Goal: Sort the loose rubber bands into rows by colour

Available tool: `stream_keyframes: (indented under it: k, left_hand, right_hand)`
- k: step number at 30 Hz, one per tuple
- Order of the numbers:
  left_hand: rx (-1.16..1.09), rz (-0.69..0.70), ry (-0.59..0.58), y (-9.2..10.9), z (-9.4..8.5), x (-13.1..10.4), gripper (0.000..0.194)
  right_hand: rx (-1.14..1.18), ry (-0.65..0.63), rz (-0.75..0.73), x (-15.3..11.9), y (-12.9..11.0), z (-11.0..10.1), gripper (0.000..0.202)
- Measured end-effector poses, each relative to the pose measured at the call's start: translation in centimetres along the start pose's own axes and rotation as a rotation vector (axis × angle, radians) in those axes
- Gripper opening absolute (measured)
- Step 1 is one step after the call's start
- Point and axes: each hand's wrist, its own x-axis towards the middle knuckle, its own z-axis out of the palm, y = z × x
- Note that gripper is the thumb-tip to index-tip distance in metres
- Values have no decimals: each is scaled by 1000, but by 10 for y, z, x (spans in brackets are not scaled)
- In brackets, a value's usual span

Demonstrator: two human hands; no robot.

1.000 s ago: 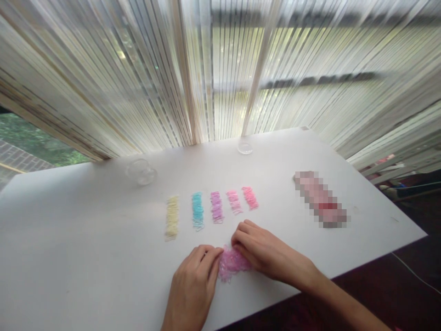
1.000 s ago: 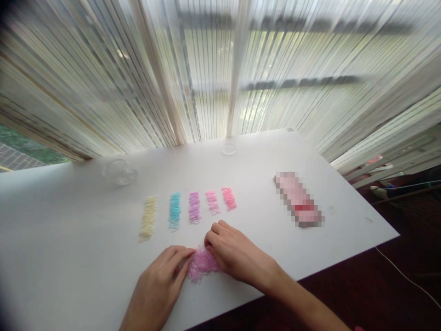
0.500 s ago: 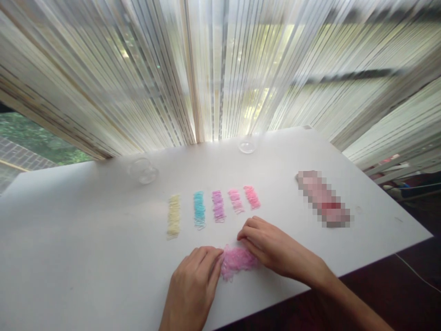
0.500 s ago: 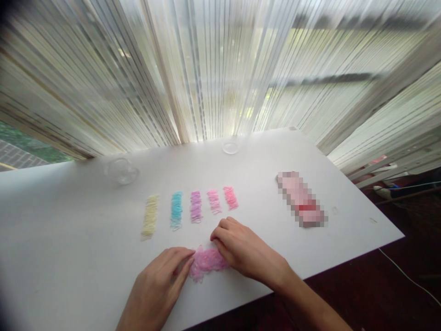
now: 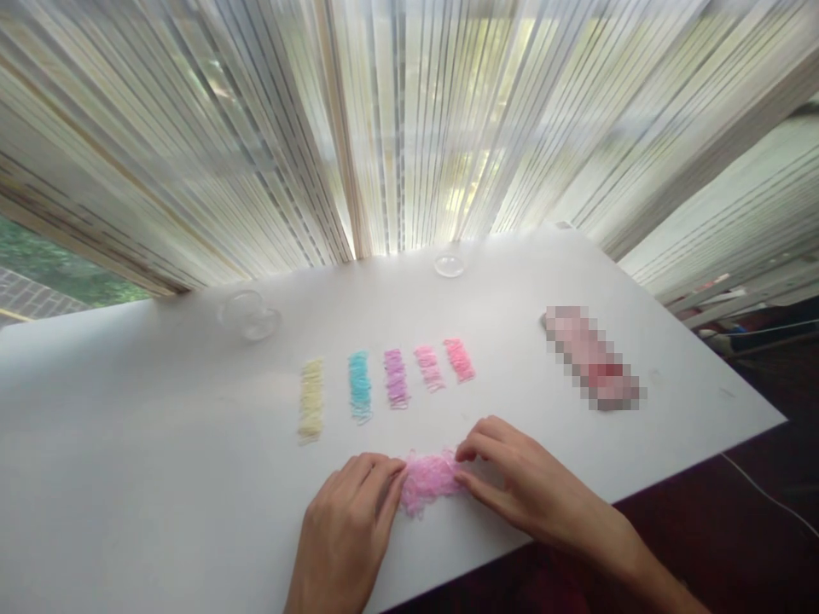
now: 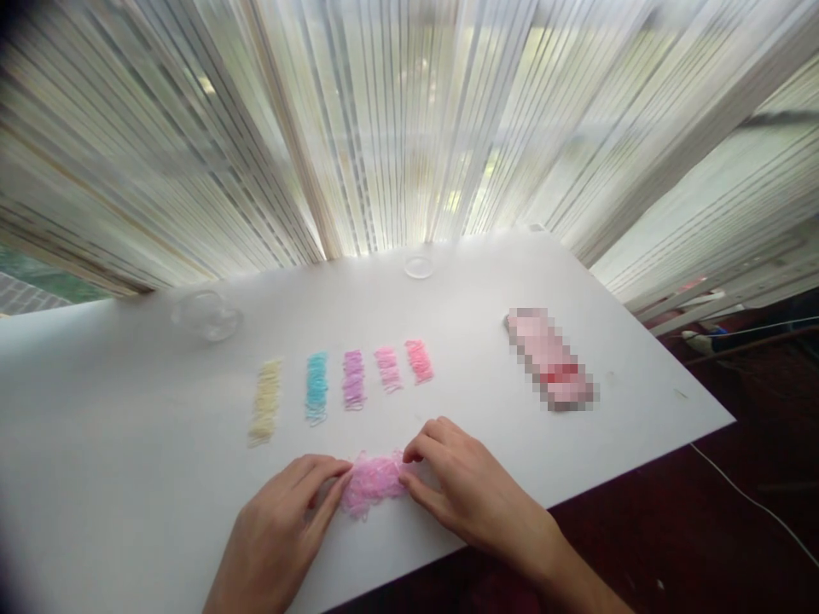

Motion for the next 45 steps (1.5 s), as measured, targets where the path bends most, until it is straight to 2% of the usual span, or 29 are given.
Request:
stream_keyframes:
  k: [8,16,22,26,31,35,40,45]
  left_hand:
    - [-89,29,26,-6,-12,5,20]
    - [-256,1,-72,-12,-22,26,15]
    - [-244,53,-69,-10,-8,54,17]
    - [-21,173,-16,-9,9,76,21]
    - [214,192,-16,-9,27,95,22]
    - [281,195,3,-8,29,96,27]
    - [305,234,56,-6,17,87,29]
    - [212,239,38,-3,7,70,29]
  right_hand:
    - [72,14,28,3,4,-5,8]
    - [206,73,41,5,11,-17,12]
    - [233,198,2,9,21,-22,14]
    - [206,308,21,15,32,-18,14]
    - [189,391,15,18,42,-9,14]
    - [193,412,3,17,45,-8,13]
    - [171,412,-15,19,42,-9,12]
    - [53,443,-106,28,36,-8,12]
